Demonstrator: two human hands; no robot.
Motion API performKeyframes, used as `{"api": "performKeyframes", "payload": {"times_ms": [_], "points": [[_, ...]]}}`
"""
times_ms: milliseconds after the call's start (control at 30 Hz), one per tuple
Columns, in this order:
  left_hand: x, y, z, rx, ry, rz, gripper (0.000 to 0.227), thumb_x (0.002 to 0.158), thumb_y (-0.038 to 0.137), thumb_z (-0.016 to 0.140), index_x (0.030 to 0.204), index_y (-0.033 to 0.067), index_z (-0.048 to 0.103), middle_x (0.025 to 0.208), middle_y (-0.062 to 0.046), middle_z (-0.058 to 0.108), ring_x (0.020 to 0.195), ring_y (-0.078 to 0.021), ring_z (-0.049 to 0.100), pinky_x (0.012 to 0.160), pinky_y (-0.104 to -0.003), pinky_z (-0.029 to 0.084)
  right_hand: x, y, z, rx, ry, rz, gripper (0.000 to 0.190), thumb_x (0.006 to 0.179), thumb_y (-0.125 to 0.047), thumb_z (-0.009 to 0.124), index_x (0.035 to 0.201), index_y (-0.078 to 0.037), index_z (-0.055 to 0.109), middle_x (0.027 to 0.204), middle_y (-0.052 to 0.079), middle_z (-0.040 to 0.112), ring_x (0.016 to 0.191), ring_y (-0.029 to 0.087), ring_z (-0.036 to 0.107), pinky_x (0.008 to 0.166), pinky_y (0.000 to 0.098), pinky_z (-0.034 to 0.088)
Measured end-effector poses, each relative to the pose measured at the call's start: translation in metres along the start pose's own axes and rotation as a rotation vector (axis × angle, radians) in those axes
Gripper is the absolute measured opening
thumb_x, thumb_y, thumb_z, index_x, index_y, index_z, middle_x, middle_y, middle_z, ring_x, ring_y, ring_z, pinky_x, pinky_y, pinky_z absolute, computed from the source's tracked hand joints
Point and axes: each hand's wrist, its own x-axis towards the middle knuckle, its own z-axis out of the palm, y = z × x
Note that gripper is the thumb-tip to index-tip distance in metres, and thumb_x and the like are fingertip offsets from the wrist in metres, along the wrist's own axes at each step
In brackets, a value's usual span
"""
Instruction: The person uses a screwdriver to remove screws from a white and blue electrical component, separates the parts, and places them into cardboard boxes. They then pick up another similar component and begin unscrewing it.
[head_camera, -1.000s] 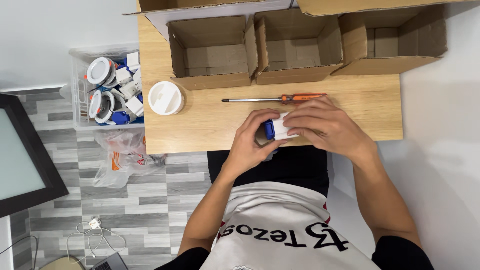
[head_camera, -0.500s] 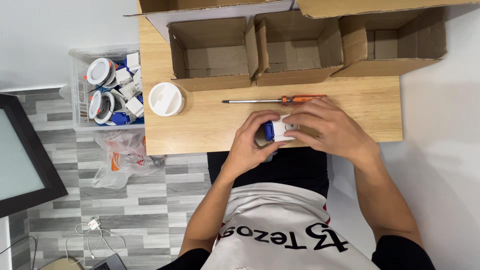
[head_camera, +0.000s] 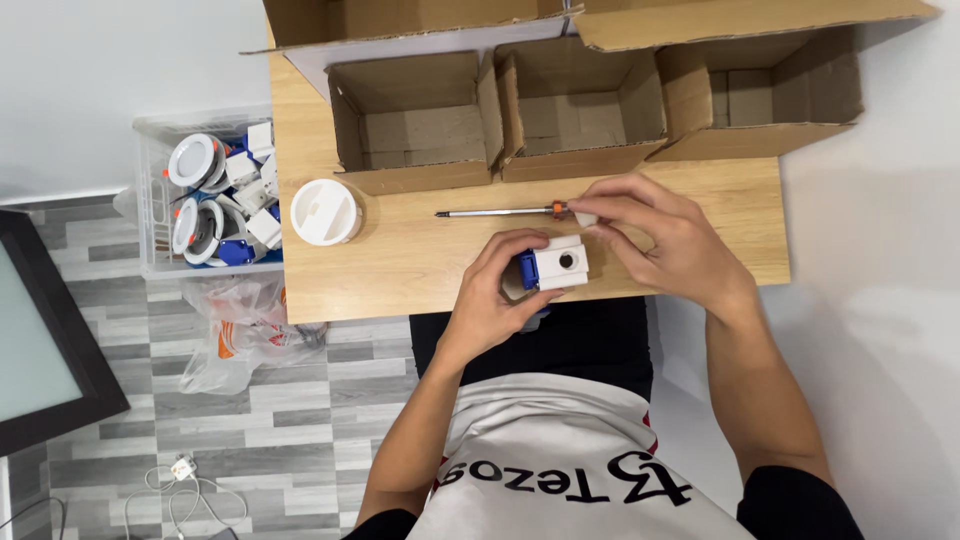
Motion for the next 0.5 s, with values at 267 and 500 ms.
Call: {"api": "performKeyframes", "payload": {"times_ms": [267, 500], "points": [[0.0, 0.002, 0.0, 0.005, 0.007, 0.001, 0.058, 0.083, 0.013, 0.096, 0.134, 0.0077, 0.07, 0.131, -0.011, 0.072, 0.132, -0.0338, 0.07, 0.114, -0.05, 0.055, 0.016, -0.006, 0.0, 0.072, 0.252, 0.011, 0.027, 0.096, 0.013, 0.082, 0.121, 0.002, 0.08, 0.126, 0.021, 0.071, 0.115, 0.039, 0.079, 0.093, 0.0417, 0.067], [0.001, 0.004, 0.001, 0.008, 0.024, 0.005, 0.057, 0.081, 0.013, 0.096, 0.132, 0.0073, 0.07, 0.13, -0.011, 0.072, 0.13, -0.0345, 0.07, 0.112, -0.05, 0.056, 0.034, 0.007, -0.007, -0.108, 0.387, -0.102, 0.019, 0.097, 0.006, 0.094, 0.105, 0.0, 0.077, 0.11, 0.014, 0.08, 0.095, 0.032, 0.08, 0.086, 0.0383, 0.065]]}}
